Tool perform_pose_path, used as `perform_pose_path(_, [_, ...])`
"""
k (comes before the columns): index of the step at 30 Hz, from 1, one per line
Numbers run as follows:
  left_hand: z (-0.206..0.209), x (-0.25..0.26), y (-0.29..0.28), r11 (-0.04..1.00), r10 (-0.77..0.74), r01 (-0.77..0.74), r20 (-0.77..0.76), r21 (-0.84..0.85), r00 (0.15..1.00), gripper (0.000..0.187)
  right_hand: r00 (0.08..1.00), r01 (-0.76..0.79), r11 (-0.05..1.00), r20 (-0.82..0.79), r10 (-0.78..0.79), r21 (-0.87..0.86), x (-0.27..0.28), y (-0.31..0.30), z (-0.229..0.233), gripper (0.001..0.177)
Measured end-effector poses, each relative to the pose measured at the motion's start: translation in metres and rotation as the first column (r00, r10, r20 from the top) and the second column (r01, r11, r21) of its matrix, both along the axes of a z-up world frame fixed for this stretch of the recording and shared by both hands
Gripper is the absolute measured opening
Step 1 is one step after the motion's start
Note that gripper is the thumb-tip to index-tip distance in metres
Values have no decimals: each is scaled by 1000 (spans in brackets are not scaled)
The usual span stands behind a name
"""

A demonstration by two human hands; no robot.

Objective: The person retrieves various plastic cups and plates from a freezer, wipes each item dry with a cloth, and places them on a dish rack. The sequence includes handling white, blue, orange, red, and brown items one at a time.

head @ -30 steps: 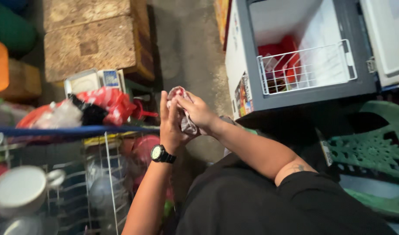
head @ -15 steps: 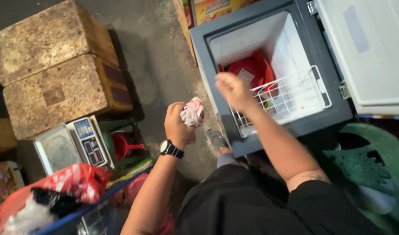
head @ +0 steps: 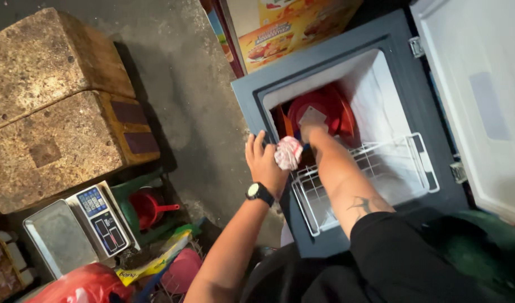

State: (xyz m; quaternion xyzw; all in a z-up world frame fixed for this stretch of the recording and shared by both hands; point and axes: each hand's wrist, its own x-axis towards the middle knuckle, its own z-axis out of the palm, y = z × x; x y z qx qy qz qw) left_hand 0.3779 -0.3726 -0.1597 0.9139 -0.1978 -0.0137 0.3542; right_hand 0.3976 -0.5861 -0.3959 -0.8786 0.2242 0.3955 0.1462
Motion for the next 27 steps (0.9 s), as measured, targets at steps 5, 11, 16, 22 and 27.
perform_pose_path(5, [-11,2,5,1000,6,-6,-38,-26,999,40,992,45,997,-117,-37,69,-12,11,-57,52])
perform_pose_path(11, [-17,6,4,999,13,-14,-26,-37,1000,39,986,40,991,-166,-18,127,-14,20,-75,52])
perform_pose_path(16, [-21,7,7,998,0,-3,-42,-57,999,38,984,27,986,-180,3,166,-11,31,-87,52])
perform_pose_path(22, [-18,9,6,998,7,-10,-53,-60,999,37,981,26,982,-193,11,187,-17,41,-89,53])
perform_pose_path(27, [-17,9,7,998,4,-7,-42,-68,999,36,980,16,984,-197,20,180,-16,40,-94,53])
